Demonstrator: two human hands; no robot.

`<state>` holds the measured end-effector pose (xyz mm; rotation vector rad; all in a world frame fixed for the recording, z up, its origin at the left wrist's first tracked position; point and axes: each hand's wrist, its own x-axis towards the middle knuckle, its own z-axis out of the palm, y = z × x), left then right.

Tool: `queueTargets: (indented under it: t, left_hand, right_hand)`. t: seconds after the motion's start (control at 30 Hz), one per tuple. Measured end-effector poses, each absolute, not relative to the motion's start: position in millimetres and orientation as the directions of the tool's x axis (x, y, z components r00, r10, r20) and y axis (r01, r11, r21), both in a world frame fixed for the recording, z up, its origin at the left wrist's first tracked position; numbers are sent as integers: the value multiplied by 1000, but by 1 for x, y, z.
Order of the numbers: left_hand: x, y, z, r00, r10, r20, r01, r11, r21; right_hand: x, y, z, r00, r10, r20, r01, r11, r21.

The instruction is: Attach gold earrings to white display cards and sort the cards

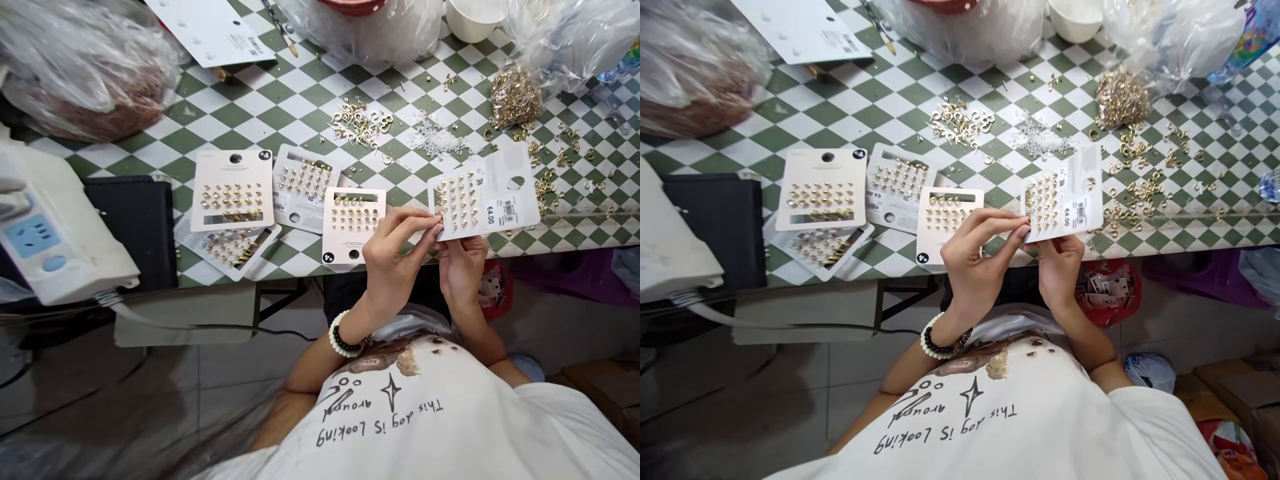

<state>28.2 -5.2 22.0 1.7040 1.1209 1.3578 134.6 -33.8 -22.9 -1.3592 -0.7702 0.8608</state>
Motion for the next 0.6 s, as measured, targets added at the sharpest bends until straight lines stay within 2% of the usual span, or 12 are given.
queueTargets:
  t: [0.07, 0.1, 0.2, 0.27, 0.33, 0.37, 0.43, 0.5, 0.6]
  left_hand:
    - [25, -4, 19, 88, 928, 361, 201, -372, 906]
    - [22, -3, 18, 99, 929, 358, 206, -371, 906]
    - [10, -2, 12, 177, 883, 434, 300, -468, 831]
    - [3, -4, 7, 278, 816, 506, 403, -578, 710]
    - [-1, -5, 2, 383, 756, 531, 489, -654, 578]
    - [-1, -6, 0, 421, 735, 531, 519, -676, 523]
    - [0, -6, -3, 462, 717, 523, 563, -692, 452]
    - [3, -6, -5, 466, 715, 521, 577, -692, 434]
    - [4, -4, -5, 451, 719, 528, 569, -688, 451]
  right_hand:
    - [135, -38, -14, 495, 868, -28, -158, 59, -986]
    - [141, -40, -8, 459, 888, -14, -123, 48, -991]
    - [180, -35, 17, 412, 902, 129, 174, 62, -983]
    - [216, -16, 37, 442, 835, 329, 379, 159, -912]
    - [247, 14, 55, 349, 811, 469, 539, 236, -809]
    - [258, 33, 61, 254, 851, 460, 601, 234, -764]
    - [271, 72, 67, 74, 951, 301, 695, 167, -699]
    - [274, 104, 64, 5, 989, 149, 762, 92, -641]
    - [272, 131, 57, -10, 993, 118, 801, 79, -593]
